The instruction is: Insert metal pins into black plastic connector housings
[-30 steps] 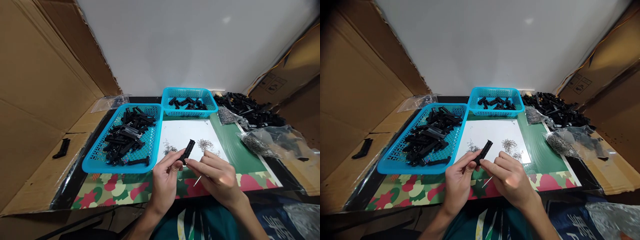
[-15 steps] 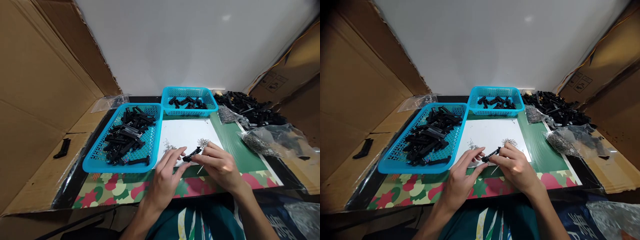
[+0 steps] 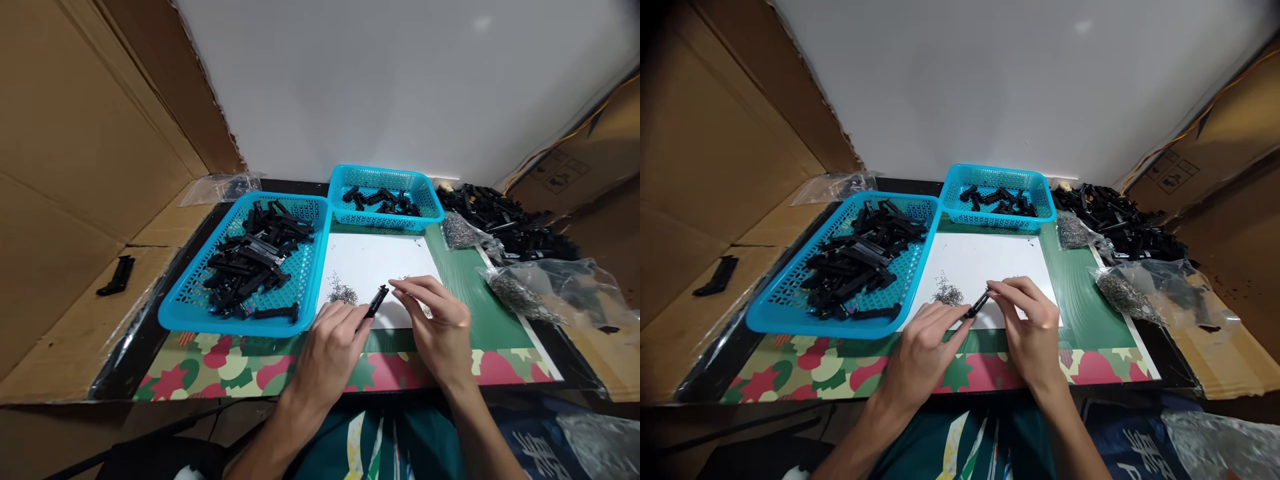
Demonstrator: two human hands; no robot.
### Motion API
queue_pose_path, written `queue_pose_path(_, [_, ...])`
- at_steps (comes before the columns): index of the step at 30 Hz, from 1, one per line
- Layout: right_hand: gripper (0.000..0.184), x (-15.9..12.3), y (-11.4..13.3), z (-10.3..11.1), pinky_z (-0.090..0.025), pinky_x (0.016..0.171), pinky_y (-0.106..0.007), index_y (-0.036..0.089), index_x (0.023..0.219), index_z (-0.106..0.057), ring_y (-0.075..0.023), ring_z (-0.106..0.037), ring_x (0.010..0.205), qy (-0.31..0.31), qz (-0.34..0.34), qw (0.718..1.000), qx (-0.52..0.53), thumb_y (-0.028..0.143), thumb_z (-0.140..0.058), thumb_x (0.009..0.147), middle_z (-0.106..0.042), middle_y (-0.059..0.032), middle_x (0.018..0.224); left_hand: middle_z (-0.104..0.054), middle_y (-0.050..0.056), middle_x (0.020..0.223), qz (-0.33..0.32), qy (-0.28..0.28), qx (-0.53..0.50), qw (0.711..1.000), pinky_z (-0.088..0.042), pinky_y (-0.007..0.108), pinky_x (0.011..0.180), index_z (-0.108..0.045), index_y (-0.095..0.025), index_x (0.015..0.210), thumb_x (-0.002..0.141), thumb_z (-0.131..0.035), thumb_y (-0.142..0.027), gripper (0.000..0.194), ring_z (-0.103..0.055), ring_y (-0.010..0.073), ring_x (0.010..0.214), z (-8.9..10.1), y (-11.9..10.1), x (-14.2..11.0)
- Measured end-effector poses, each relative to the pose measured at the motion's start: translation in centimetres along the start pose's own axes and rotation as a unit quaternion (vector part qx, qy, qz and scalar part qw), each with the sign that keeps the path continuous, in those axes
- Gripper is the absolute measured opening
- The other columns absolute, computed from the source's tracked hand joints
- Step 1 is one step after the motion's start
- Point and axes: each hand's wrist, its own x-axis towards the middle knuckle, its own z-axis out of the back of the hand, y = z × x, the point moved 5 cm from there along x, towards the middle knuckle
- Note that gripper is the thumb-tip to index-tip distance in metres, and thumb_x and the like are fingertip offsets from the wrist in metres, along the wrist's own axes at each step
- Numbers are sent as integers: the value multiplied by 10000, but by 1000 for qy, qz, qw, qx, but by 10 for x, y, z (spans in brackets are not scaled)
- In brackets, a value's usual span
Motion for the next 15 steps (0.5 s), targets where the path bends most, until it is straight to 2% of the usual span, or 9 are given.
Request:
queue_pose_path(3, [119, -5, -8, -6, -647, 814, -369, 239, 1079, -815, -227, -804, 870, -63, -122, 986, 92, 249, -765, 972, -837, -47, 958, -749, 44, 892, 4, 4, -4, 1000, -524, 398, 758, -702, -189, 1044, 973, -693, -75, 135, -689, 261, 826, -2, 0, -1])
queue_pose_path(6, [89, -7, -9, -19, -672, 805, -369, 208, 1008, -774, -234, -824, 850, -58, -197, 964, 167, 287, -754, 971, -844, -51, 912, -744, 42, 891, 7, 7, -12, 1000, -505, 391, 755, -699, -188, 1006, 958, -694, -52, 144, -675, 257, 825, -2, 0, -1])
queue_pose_path(10, [129, -5, -2, -34, -662, 784, -341, 203, 887, -716, -218, -819, 839, -17, -200, 965, 169, 283, -723, 988, -834, -48, 898, -717, 35, 845, 7, 5, -25, 1000, -487, 383, 734, -685, -184, 940, 937, -676, -14, 171, -657, 253, 812, -2, 0, 0])
queue_pose_path(15, [117, -6, 3, -38, -630, 748, -279, 212, 888, -712, -199, -818, 852, -11, -165, 982, 94, 247, -703, 999, -837, -34, 911, -678, 29, 791, 5, 5, -29, 1000, -459, 380, 701, -669, -181, 874, 941, -653, -13, 182, -627, 251, 768, -1, 0, 0])
